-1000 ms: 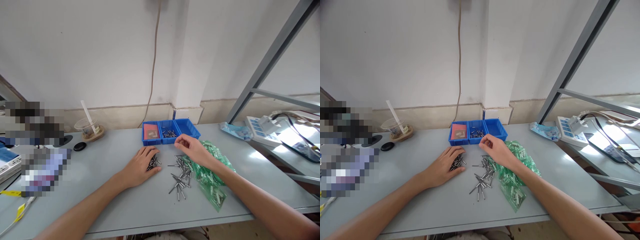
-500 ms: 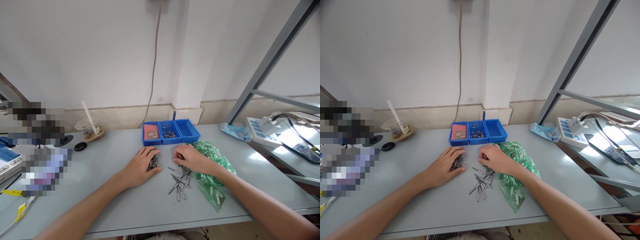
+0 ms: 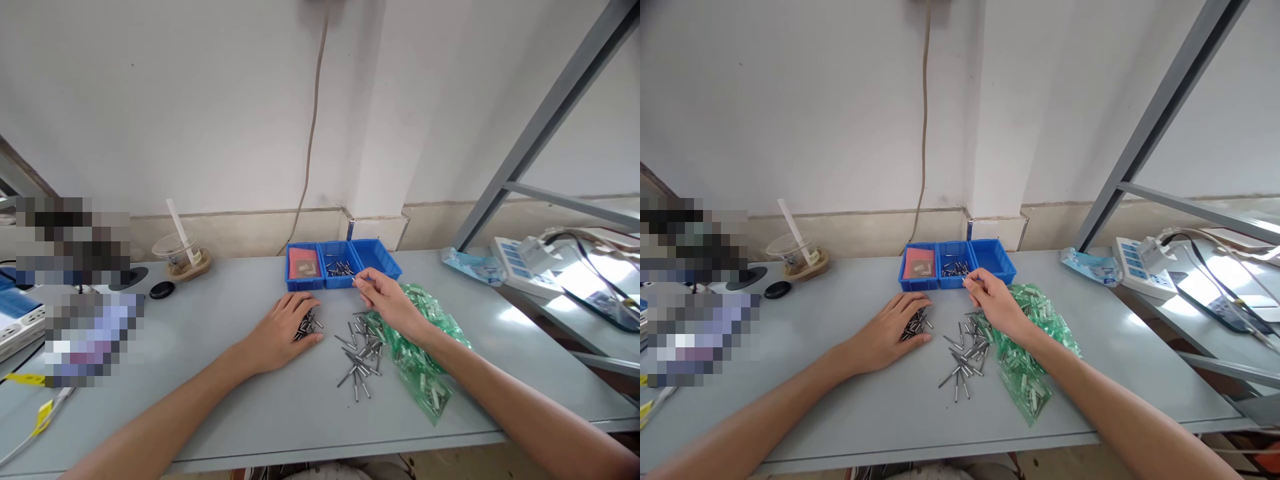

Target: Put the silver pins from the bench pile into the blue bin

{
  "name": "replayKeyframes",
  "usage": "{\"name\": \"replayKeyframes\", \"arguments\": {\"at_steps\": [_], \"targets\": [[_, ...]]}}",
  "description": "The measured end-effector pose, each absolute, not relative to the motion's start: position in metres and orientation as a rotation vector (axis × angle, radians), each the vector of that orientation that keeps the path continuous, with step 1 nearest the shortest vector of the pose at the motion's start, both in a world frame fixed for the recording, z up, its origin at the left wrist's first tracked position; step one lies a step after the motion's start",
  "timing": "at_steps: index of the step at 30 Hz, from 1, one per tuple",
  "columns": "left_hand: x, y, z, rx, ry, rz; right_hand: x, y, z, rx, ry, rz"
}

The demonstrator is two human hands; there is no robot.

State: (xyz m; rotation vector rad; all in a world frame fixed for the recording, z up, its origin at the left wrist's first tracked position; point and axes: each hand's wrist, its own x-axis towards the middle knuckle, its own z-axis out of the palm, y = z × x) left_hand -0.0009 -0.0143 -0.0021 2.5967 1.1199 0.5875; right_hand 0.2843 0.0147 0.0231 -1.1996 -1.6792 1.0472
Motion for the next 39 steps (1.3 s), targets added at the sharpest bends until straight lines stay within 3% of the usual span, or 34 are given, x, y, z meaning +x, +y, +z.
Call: {"name": "replayKeyframes", "arguments": {"at_steps": [6,12,30,34,39], "targets": [[-0.0012,-0.0141,-0.0011,2.587,1.109,0.605,0.2851,0.0145,0.0251,-1.205,-1.619,1.048],[-0.0020,-0.0133,-0.0027,2.594,1.081,0.641,0.2887,0.0173,0.0208,-1.226,-1.744,0.787],[-0.0016,-0.0137,-0.0022,2.589,1.091,0.625,0.2866,0.0121,0.0232,-1.295,-1.815,0.466],[-0.0017,-0.0138,-0.0027,2.590,1.094,0.621,0.2837,0.0102,0.0228,-1.264,-1.804,0.525],[-0.0013,-0.0141,-0.0017,2.590,1.106,0.601,0.2801,0.0085,0.0269,-1.203,-1.716,0.830]]}}
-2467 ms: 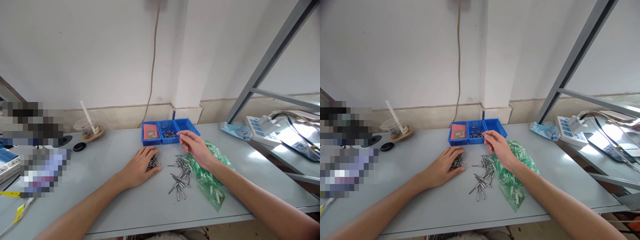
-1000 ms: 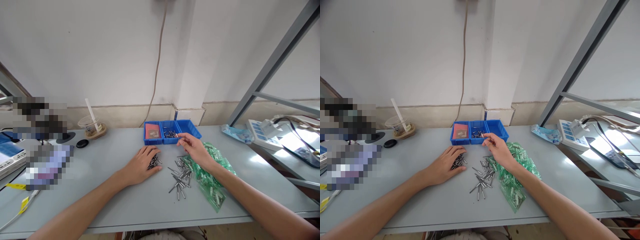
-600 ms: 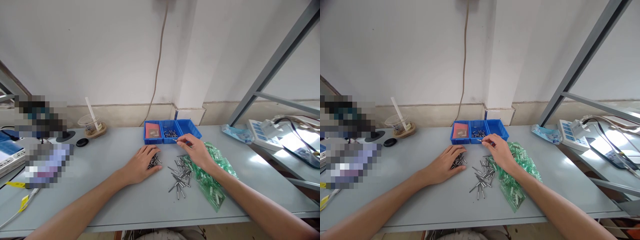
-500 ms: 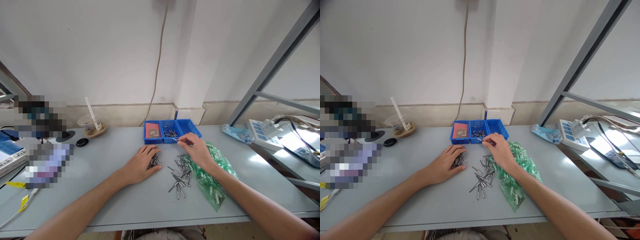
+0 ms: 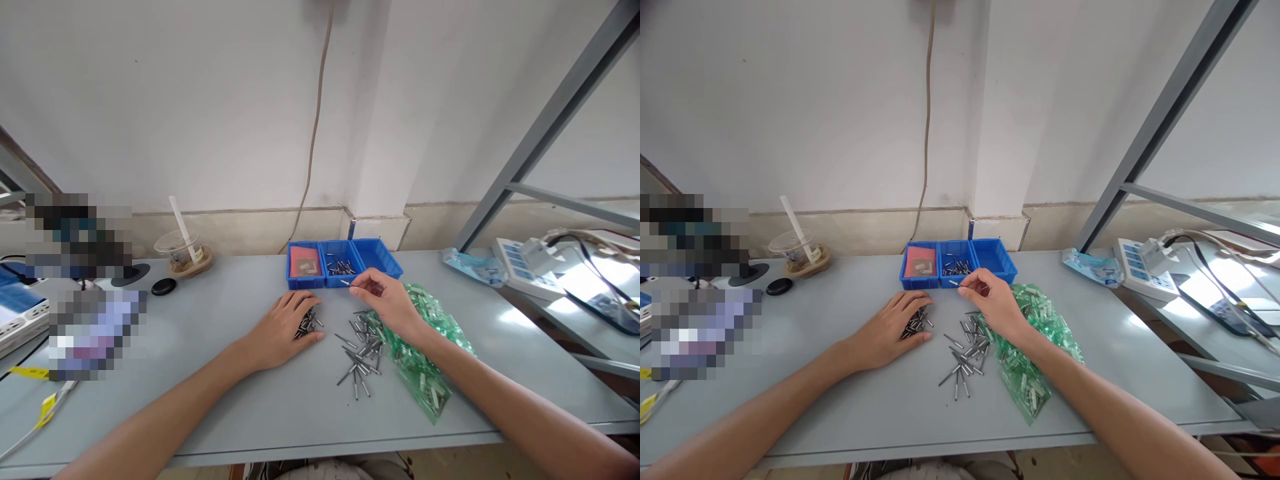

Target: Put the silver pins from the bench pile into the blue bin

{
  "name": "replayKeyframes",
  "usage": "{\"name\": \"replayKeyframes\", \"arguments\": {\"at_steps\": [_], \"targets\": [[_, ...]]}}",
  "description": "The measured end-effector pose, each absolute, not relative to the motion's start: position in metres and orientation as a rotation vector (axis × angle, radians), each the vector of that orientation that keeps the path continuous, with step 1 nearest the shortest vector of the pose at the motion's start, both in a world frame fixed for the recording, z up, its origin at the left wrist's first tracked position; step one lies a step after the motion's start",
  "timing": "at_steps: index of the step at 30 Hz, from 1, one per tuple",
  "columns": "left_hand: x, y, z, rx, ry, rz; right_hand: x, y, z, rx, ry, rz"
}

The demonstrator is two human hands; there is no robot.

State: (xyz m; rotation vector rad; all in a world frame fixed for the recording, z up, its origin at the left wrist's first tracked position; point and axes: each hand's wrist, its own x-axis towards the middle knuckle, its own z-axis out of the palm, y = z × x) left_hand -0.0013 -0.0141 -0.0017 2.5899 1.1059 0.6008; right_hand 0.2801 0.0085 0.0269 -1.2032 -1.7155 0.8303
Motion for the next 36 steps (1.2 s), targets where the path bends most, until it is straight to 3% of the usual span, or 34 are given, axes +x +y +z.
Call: {"name": "replayKeyframes", "arguments": {"at_steps": [9,20,28,36], "targets": [[-0.002,-0.014,-0.002,2.582,1.102,0.604,0.283,0.010,0.027,-1.134,-1.383,1.285],[-0.001,-0.014,-0.001,2.584,1.103,0.596,0.285,0.015,0.020,-1.094,-1.248,1.378],[-0.002,-0.013,-0.003,2.588,1.108,0.589,0.283,0.015,0.020,-1.174,-1.416,1.195],[-0.001,-0.014,-0.002,2.606,1.100,0.601,0.283,0.012,0.021,-1.257,-1.687,0.564]]}}
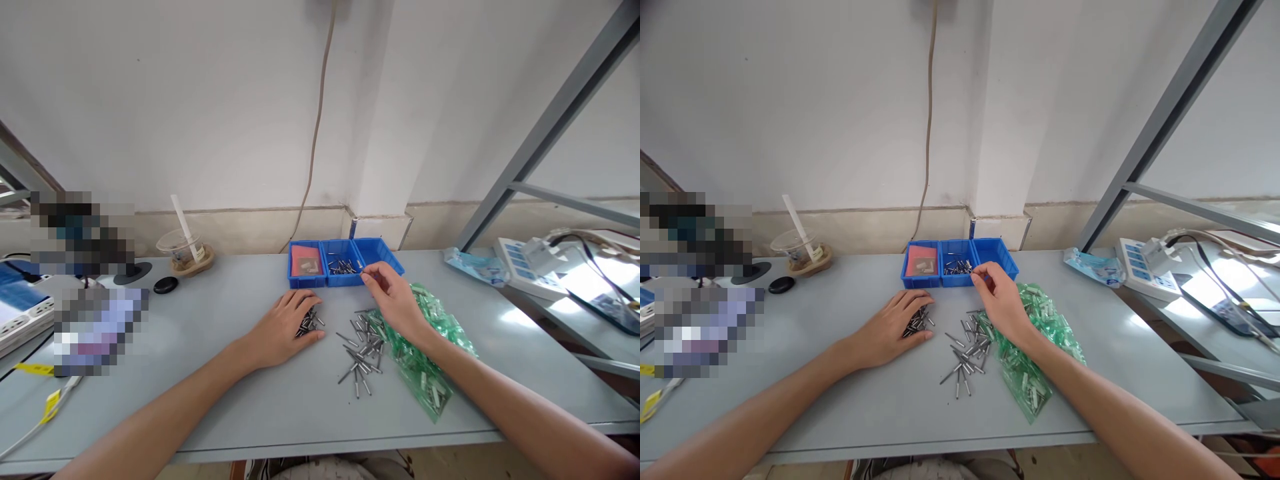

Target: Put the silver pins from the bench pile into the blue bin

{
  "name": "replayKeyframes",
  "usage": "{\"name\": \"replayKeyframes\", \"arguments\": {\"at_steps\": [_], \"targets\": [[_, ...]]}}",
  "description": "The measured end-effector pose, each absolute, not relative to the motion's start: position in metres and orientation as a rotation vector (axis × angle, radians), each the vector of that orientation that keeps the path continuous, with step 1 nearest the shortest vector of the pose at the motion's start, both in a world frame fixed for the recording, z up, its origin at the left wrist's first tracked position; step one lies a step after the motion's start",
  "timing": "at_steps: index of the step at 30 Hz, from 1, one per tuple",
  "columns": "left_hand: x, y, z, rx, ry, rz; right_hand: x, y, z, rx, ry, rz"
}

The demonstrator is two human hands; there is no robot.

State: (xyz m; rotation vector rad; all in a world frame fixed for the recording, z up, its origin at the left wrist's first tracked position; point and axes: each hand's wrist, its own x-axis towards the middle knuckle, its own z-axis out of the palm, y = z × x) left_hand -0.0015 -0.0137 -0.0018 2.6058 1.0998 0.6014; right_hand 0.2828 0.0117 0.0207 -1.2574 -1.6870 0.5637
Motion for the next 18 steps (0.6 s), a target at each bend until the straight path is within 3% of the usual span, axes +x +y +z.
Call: {"name": "replayKeyframes", "arguments": {"at_steps": [5,18], "targets": [[-0.0019,-0.0141,-0.0012,2.609,1.093,0.616,0.2823,0.0113,0.0215,-1.220,-1.755,0.394],[-0.0018,-0.0132,-0.0032,2.608,1.097,0.610,0.2828,0.0103,0.0201,-1.231,-1.779,0.441]]}}
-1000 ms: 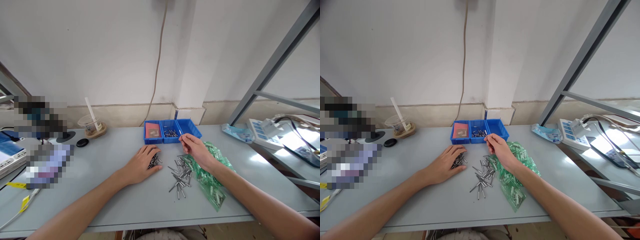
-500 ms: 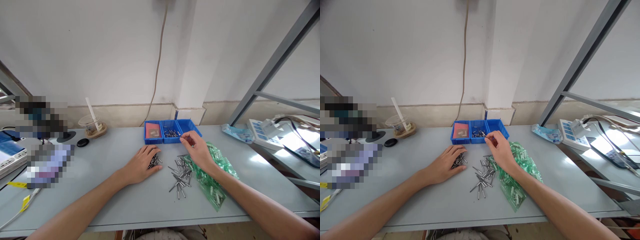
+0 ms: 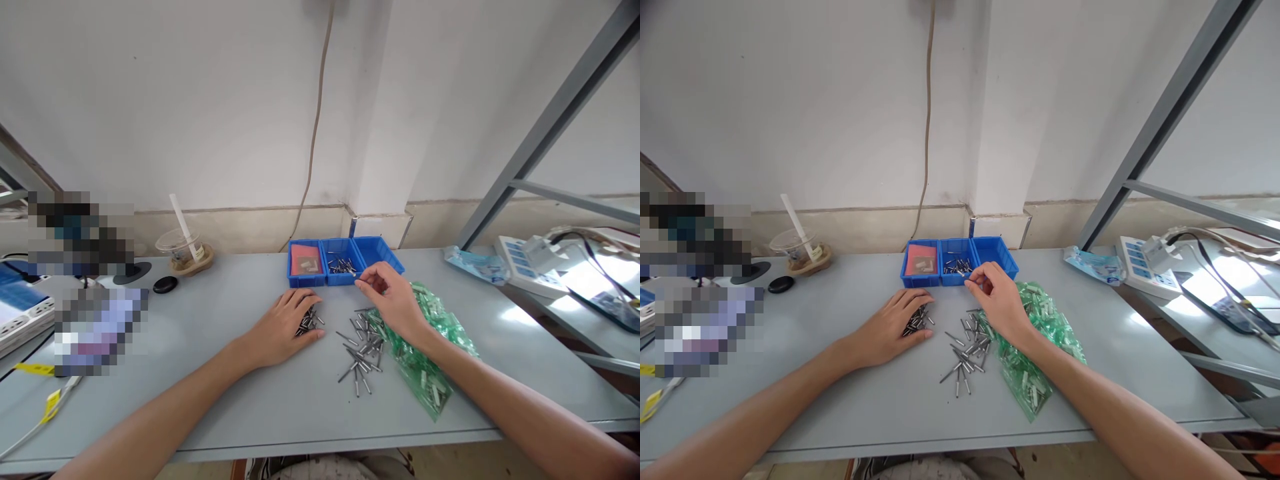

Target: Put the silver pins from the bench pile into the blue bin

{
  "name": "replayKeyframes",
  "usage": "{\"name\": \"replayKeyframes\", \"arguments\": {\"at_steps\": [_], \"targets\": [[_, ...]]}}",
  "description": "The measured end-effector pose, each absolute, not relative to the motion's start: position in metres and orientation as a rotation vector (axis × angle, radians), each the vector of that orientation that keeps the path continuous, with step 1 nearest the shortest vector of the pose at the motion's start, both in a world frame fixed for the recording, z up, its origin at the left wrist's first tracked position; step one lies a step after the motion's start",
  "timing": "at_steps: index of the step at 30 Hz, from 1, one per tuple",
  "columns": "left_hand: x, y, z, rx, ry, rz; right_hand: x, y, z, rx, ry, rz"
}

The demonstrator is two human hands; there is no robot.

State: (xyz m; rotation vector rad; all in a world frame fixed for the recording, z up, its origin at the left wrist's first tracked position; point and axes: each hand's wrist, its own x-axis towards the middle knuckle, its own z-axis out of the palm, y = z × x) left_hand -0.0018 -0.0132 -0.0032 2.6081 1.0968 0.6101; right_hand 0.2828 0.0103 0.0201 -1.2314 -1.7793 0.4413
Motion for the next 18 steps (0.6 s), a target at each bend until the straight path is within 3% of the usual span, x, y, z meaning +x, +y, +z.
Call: {"name": "replayKeyframes", "arguments": {"at_steps": [18], "targets": [[-0.0020,-0.0139,-0.0021,2.606,1.087,0.628,0.2807,0.0064,0.0260,-1.268,-1.782,0.567]]}}
